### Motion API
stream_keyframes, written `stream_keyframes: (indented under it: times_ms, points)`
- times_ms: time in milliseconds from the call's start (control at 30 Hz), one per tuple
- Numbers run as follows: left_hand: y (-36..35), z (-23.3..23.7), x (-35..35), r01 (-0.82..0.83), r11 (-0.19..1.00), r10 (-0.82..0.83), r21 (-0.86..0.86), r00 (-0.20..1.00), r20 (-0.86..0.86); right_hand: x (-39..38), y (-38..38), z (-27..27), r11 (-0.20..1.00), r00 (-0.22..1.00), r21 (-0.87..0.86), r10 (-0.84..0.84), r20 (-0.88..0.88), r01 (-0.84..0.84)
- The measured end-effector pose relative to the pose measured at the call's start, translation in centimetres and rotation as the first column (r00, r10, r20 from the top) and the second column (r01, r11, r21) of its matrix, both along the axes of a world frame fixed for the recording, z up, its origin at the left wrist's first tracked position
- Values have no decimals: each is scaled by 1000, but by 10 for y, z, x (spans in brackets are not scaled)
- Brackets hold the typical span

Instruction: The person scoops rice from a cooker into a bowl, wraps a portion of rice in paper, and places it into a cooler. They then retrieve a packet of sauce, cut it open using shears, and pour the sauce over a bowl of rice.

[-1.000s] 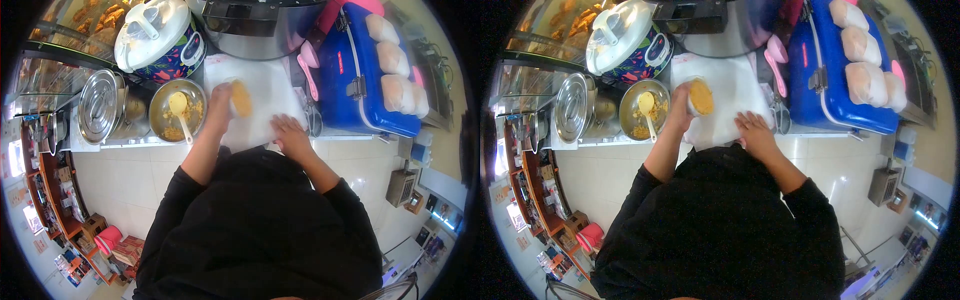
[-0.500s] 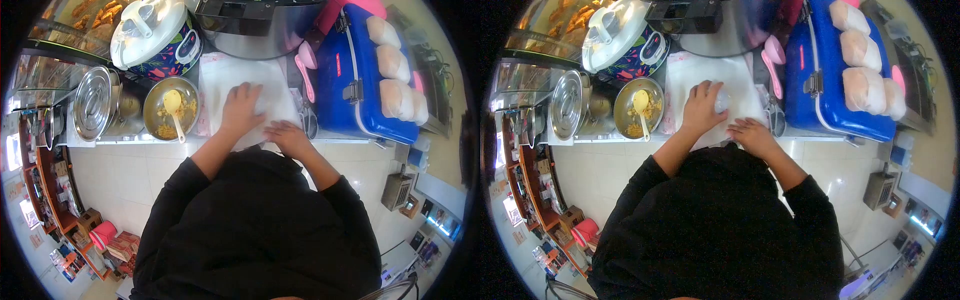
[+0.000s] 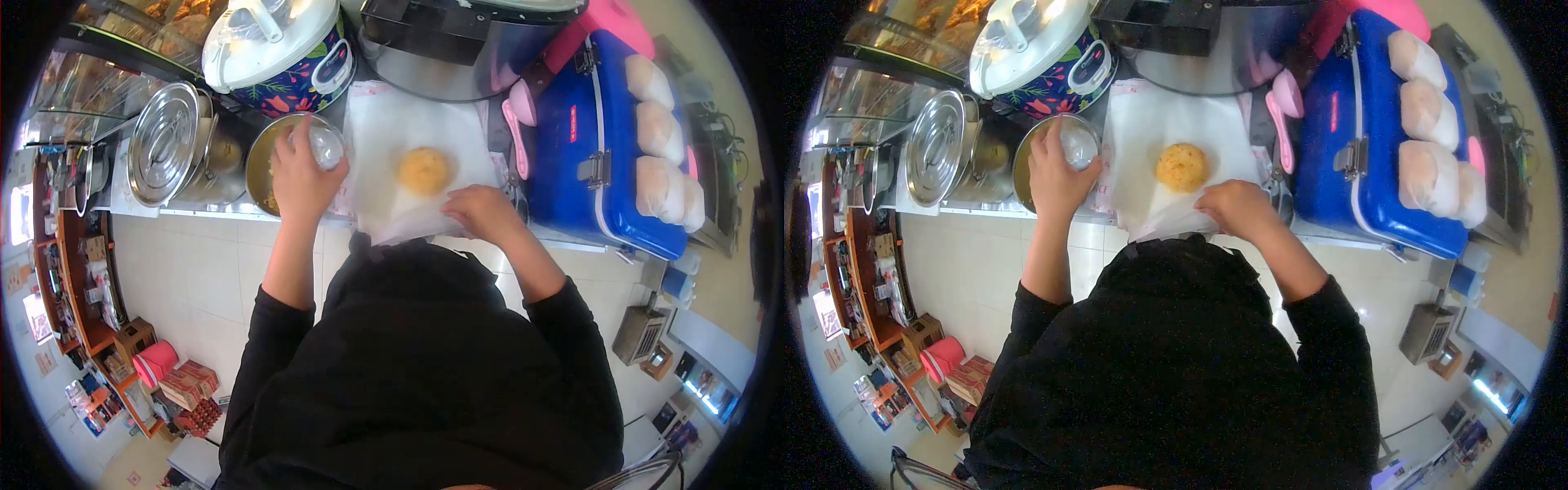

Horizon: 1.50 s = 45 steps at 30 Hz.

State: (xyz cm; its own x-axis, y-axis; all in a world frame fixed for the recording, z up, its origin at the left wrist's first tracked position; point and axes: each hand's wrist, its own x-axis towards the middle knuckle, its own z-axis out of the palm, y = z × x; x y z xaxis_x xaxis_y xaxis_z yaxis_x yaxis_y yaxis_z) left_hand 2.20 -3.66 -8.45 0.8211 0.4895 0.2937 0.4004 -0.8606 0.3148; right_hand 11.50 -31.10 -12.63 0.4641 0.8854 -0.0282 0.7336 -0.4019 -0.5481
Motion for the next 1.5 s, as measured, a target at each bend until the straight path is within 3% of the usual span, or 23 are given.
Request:
stream_keyframes:
  times_ms: [67, 167, 233, 333, 433, 533, 633, 733, 833, 933, 1033, 1133, 1233, 1333, 1433, 1500]
  points:
    - [0, -2, -2, -1, 996, 3, 84, 1000, -22, 5, 6, 9, 999, 997, -28, -41, -62, 39]
    - [-14, 0, -5, 211, 960, -237, 185, 962, 132, 15, 11, 14, 995, 990, -61, -84, -109, 78]
    - [-31, -10, -5, 550, 811, -529, -199, 835, 151, 20, 15, 16, 996, 992, -57, -74, -103, 68]
    - [-61, -20, -7, 557, 790, -592, -254, 802, -80, 25, 19, 21, 986, 984, 11, -165, -59, 166]
    - [-54, -46, -6, 518, 820, -569, -244, 785, -243, 28, 14, 43, 969, 929, 22, -231, -289, 248]
    - [-48, -53, -9, 407, 837, -461, -367, 885, -70, 31, -12, 18, 971, 975, 82, -224, 7, 223]
    - [-47, -53, -16, 341, 749, -414, -569, 910, 0, 38, -34, -8, 970, 940, 3, -237, -247, 245]
    - [-48, -60, -26, 275, 698, -422, -661, 904, -70, 29, -41, -29, 940, 934, 133, -279, -225, 313]
    - [-40, -78, -42, 336, 709, -490, -620, 867, -92, 21, -52, -40, 935, 923, 96, -315, -221, 342]
    - [-34, -82, -55, 507, 649, -597, -567, 801, 33, 5, -57, -27, 973, 962, 23, -225, -153, 231]
    - [-34, -75, -56, 492, 566, -546, -661, 825, 147, -2, -65, -34, 959, 932, 80, -241, -270, 271]
    - [-40, -76, -48, 336, 580, -386, -742, 916, 114, -9, -50, -42, 790, 721, 162, -428, -545, 592]
    - [-48, -88, -34, 321, 785, -316, -530, 943, 104, -6, -28, -33, 736, 715, 31, -646, -267, 676]
    - [-50, -90, -22, 301, 884, -299, -358, 952, 60, -4, -15, -29, 704, 706, 69, -700, -107, 707]
    - [-60, -77, -11, 60, 896, -165, -441, 965, -204, -1, -13, -34, 690, 690, 4, -723, -35, 724]
    - [-66, -73, -10, 208, 971, -211, -116, 977, -18, 1, -14, -35, 697, 698, -47, -716, 12, 716]
